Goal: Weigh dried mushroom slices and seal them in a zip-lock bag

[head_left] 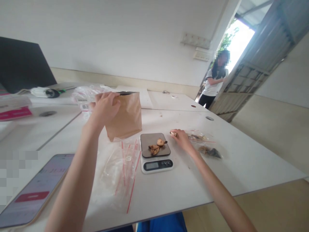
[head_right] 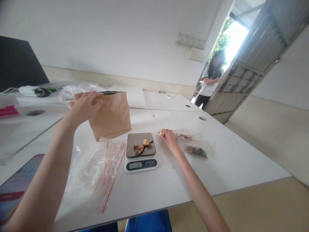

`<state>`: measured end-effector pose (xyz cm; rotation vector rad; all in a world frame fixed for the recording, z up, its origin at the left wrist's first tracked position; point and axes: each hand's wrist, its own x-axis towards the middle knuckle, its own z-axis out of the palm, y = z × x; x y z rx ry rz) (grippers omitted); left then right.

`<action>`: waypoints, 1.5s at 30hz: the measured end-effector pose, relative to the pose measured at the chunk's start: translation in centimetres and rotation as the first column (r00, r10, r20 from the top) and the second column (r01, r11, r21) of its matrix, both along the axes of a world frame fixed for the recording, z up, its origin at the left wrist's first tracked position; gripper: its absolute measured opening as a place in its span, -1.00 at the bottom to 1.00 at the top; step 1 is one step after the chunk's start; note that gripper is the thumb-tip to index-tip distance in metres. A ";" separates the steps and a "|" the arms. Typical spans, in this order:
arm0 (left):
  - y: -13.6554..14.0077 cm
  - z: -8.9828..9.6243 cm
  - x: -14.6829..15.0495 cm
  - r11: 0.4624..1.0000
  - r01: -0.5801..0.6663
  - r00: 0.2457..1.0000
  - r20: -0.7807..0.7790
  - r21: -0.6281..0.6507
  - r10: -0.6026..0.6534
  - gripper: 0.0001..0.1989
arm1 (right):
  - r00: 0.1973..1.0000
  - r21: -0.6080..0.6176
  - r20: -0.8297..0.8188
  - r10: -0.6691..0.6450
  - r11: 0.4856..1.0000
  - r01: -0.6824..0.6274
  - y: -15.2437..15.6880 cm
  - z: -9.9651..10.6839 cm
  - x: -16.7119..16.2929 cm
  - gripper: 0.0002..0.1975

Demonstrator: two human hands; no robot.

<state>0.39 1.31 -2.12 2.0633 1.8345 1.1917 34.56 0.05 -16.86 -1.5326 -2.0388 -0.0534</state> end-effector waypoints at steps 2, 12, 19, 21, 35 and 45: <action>0.1 0.0 0.0 1.000 0.006 1.000 -0.009 0.002 -0.006 -0.49 | 0.998 0.021 -0.052 0.031 0.999 -0.030 0.1 1.3 -1.5 -0.78; -0.3 -0.2 0.4 0.995 -0.075 0.985 -0.147 0.072 0.085 -0.58 | 0.940 -0.120 -0.026 0.339 0.933 -0.340 -1.2 4.3 -7.4 -0.70; -0.5 0.2 0.5 0.997 -0.070 0.973 -0.218 0.014 0.072 -0.52 | 0.969 -0.303 0.117 0.219 0.937 -0.175 -6.0 3.1 -8.9 -0.40; -0.6 0.2 0.5 0.998 -0.067 0.971 -0.228 0.010 0.068 -0.52 | 0.972 -0.318 0.136 0.194 0.937 -0.143 -6.1 2.6 -9.5 -0.38; -1.6 1.9 0.0 0.997 -0.082 0.992 -0.095 -0.002 0.082 -0.54 | 0.889 0.338 -0.036 0.456 0.843 -0.419 -4.4 11.6 -13.0 -0.67; -1.4 2.1 -0.7 0.975 0.133 0.966 -0.195 -0.178 -0.167 -0.60 | 0.914 0.279 0.262 0.309 0.883 -0.378 -1.6 12.4 -17.3 -0.53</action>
